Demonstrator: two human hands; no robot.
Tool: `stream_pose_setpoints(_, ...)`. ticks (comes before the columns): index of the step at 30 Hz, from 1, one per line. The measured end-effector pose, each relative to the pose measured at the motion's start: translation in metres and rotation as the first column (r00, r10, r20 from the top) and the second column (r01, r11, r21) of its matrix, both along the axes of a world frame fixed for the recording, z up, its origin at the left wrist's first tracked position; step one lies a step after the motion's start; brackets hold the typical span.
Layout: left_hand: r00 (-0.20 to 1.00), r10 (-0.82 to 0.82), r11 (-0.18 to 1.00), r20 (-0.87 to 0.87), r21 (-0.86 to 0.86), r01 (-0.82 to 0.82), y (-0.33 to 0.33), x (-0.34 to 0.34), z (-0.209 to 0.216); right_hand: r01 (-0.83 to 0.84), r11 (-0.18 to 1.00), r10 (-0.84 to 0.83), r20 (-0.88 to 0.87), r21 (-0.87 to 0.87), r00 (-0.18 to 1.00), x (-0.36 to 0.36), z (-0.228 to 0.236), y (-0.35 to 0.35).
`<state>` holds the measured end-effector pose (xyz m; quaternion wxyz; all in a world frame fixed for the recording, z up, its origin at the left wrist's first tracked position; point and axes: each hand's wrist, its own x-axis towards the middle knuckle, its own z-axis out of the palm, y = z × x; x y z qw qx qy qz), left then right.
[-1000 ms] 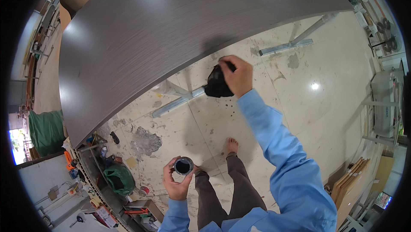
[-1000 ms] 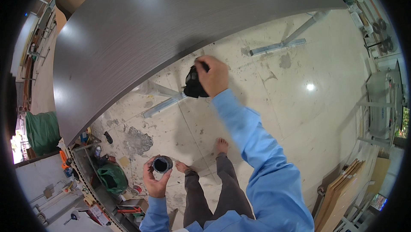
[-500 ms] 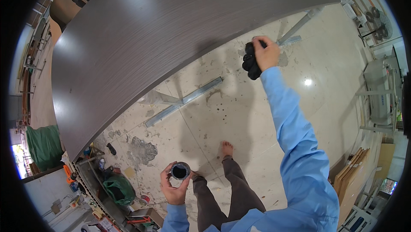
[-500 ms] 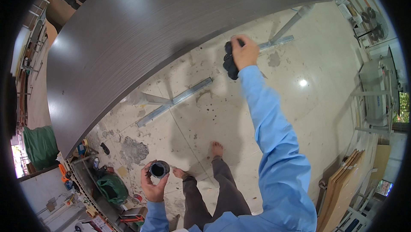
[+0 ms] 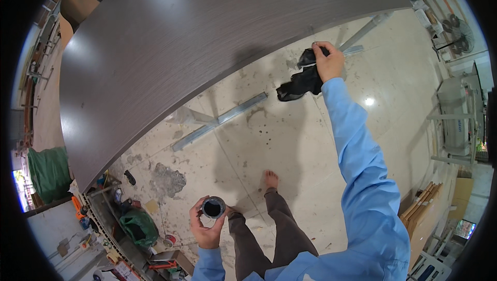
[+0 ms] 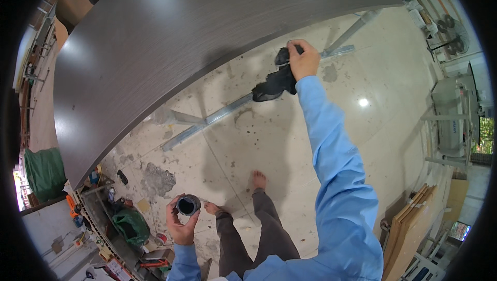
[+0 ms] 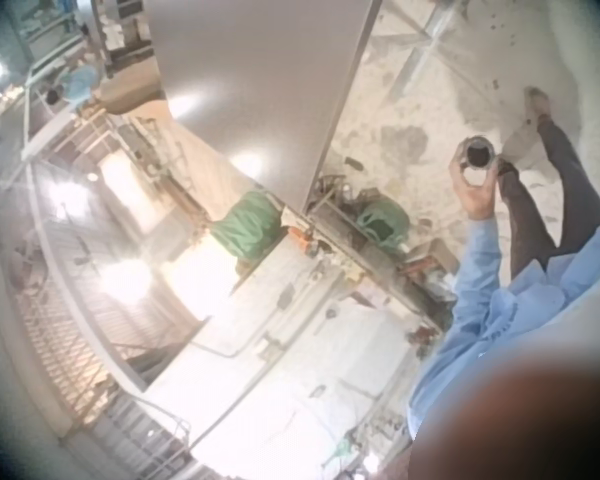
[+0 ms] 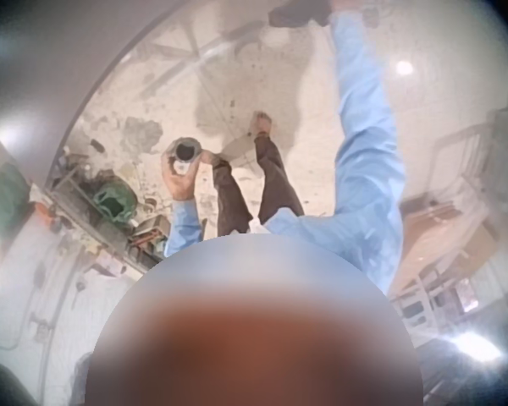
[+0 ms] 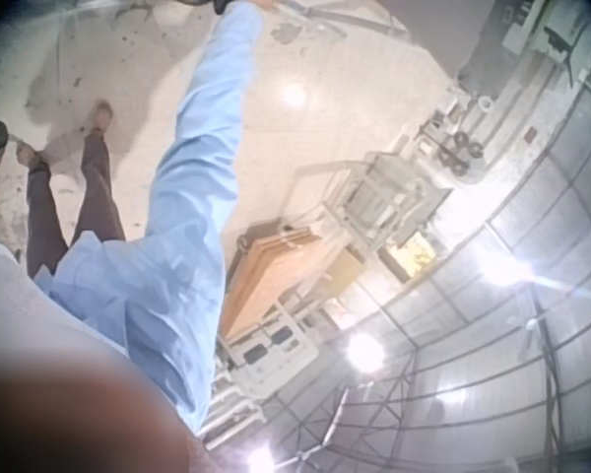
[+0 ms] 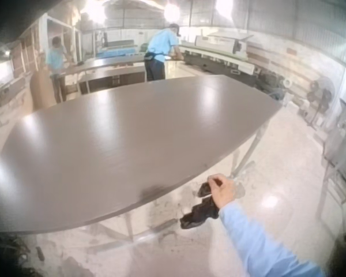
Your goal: The person applies a dark liquid from a small container to the edge of a large gray panel using a black cloth, repeatedly dipping the cloth and wiping along the edge. The person then places a small rectangular label on the panel surface.
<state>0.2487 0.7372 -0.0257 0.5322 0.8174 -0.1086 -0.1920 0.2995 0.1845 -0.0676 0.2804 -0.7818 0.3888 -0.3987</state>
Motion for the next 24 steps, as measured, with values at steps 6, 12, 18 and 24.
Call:
stream_pose_setpoints(6,0.998,0.045,0.999,0.043,-0.009,-0.044,0.001,0.001,-0.003,0.234,0.972,-0.233,-0.070,-0.003,0.970,-0.014,0.003,-0.064)
stream_pose_setpoints(12,0.999,0.021,1.000,0.032,-0.010,-0.020,-0.005,0.002,0.001,0.011,0.999,-0.005,-0.135,0.051,0.991,-0.009,0.003,-0.039)
stream_pose_setpoints(18,0.999,0.020,1.000,0.049,0.003,-0.021,-0.007,0.002,0.001,0.105,0.994,-0.105,-0.021,0.001,0.994,-0.008,0.002,-0.040)
stream_pose_setpoints(24,0.999,0.023,1.000,0.040,0.008,-0.023,-0.005,0.001,-0.003,0.088,0.996,-0.088,-0.034,0.002,0.996,-0.012,0.000,-0.054)
